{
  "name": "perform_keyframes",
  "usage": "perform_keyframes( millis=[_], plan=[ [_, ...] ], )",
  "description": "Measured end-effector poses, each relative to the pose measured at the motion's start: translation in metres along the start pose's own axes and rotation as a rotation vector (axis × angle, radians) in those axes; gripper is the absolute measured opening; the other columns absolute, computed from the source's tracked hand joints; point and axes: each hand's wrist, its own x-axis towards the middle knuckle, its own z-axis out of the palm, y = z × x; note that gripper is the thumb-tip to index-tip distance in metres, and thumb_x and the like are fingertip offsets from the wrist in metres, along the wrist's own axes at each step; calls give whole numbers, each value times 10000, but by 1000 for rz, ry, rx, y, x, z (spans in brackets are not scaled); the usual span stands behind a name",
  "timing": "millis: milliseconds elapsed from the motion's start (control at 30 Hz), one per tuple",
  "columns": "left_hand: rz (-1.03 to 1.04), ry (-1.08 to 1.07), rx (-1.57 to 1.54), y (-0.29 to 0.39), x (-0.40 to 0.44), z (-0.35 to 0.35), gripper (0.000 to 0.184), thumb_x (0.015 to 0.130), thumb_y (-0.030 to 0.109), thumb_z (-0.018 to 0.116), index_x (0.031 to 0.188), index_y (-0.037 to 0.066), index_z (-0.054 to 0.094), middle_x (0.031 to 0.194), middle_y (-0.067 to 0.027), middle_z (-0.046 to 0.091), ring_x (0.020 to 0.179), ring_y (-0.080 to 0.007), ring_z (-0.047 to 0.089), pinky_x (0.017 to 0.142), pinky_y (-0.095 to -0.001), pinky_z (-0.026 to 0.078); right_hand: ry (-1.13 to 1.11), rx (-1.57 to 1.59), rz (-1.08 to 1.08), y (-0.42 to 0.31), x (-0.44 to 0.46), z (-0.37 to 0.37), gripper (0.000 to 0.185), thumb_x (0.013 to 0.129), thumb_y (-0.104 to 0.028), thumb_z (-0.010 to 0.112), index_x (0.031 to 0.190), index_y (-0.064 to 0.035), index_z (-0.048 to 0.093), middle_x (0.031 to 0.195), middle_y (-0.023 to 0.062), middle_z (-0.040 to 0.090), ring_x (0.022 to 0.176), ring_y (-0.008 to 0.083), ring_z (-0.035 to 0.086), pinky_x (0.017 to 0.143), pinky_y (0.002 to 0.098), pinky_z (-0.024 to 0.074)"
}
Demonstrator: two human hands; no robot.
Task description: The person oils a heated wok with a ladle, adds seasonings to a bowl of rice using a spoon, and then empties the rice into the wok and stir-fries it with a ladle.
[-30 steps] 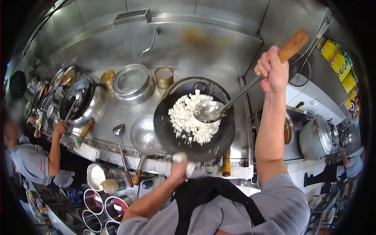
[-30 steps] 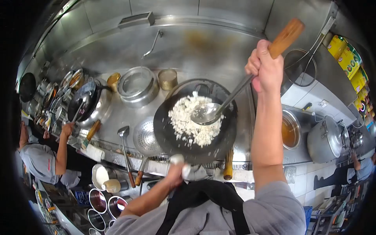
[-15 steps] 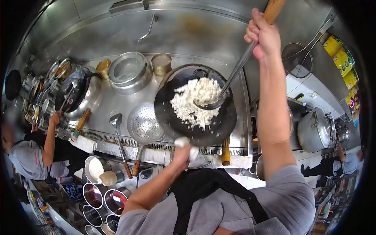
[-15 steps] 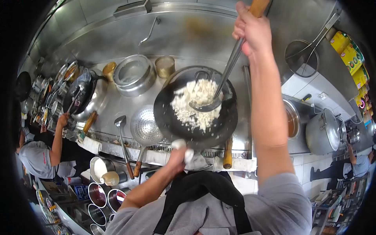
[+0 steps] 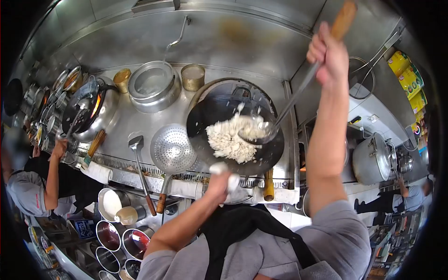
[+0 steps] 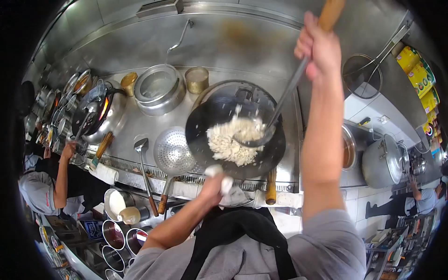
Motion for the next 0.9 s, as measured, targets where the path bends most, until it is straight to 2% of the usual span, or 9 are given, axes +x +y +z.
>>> perform_keyframes(
  millis=[100,133,200,333,400,600,733,767,900],
  plan=[
    [-22,12,127,6,65,21,146,843,111,563,949,13,537,790,-103,601,622,-227,601,519,-395,498,355,-331,54,98,-48,20,263,897,-224,648,743,-111,467,502,-42,371,389,90,360,366,275,300],
    [48,42,172,-8,86,13,157,839,111,565,955,10,533,787,-110,601,617,-229,599,520,-395,495,264,-84,76,163,-53,0,242,893,-189,649,771,-119,451,505,-38,368,382,98,348,367,272,306],
    [156,-211,220,-42,100,-39,237,816,71,568,1037,1,522,865,-126,606,695,-242,615,598,-392,518,195,100,-8,168,-46,-19,234,899,-183,636,786,-127,439,506,-37,354,382,89,332,368,270,311],
    [196,-33,269,-36,25,-42,455,776,-29,545,1220,13,453,1001,-128,588,872,-261,621,748,-390,522,103,23,38,105,5,-22,253,888,-207,661,841,-101,437,565,-24,393,436,86,361,392,269,318],
    [144,24,128,-24,41,-23,384,785,-5,549,1159,2,462,925,-126,594,745,-243,629,609,-388,530,53,34,188,88,35,-18,260,880,-231,677,836,-99,458,561,-22,393,436,86,361,399,267,320],
    [36,28,288,-8,140,-8,154,884,140,557,1017,66,533,806,-64,606,629,-194,608,507,-367,498,6,-52,-139,2,10,1,263,925,-257,617,747,-119,482,529,-69,342,410,48,305,401,249,274],
    [9,-100,133,-2,75,-35,369,898,315,622,1108,15,578,928,-82,646,774,-183,621,656,-343,502,263,-184,65,179,-35,-7,188,861,-136,648,792,-116,475,541,-57,391,414,68,366,388,250,301],
    [25,-67,179,-8,62,-53,381,901,321,623,1133,24,570,959,-77,642,809,-178,616,686,-339,500,84,-133,52,207,-33,-19,194,859,-140,659,811,-115,472,545,-54,399,421,74,374,396,252,311],
    [137,75,377,-28,-3,-144,371,907,306,616,1152,33,556,1019,-65,624,858,-173,603,736,-318,490,-163,-86,184,166,9,5,236,868,-184,680,792,-105,471,567,-50,408,446,69,373,426,240,316]
  ],
)
